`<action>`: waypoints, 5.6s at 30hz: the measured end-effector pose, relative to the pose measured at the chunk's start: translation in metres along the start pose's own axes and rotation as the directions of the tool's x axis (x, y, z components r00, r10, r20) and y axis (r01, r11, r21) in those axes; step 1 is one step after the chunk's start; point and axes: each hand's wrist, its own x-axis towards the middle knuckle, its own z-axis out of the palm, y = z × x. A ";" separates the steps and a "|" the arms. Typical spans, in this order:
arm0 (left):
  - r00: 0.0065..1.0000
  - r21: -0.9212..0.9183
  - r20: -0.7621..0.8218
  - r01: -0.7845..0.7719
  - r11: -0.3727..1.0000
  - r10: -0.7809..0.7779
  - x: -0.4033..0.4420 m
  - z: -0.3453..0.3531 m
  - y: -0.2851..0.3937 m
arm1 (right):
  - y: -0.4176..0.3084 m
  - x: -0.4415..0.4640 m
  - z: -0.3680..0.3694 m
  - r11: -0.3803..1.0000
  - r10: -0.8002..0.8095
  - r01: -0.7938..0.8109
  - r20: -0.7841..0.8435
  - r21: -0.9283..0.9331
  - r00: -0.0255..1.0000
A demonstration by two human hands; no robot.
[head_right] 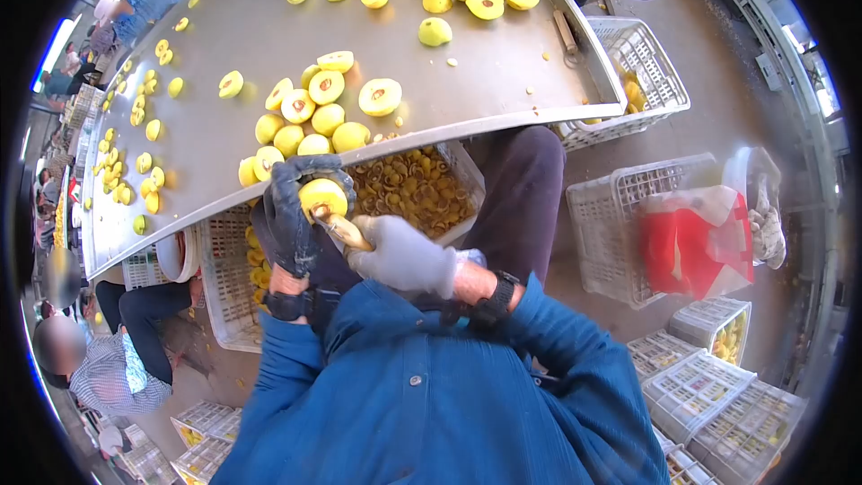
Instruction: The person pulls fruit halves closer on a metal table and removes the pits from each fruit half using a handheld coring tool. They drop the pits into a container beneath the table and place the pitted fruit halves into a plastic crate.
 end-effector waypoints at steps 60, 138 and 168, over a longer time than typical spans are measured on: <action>0.996 0.304 -0.085 0.018 0.953 0.008 0.031 -0.089 -0.044 | 0.006 0.080 0.021 0.996 -0.007 0.048 -0.478 0.074 0.878; 0.972 0.967 -0.233 0.229 0.110 0.023 0.022 -0.196 -0.075 | 0.107 -0.015 0.022 0.907 0.071 -0.139 -0.181 -0.397 0.981; 0.901 0.924 -0.189 0.299 0.240 -0.391 0.080 -0.149 -0.097 | 0.043 -0.002 -0.002 0.968 0.153 -0.185 -0.183 -0.170 0.971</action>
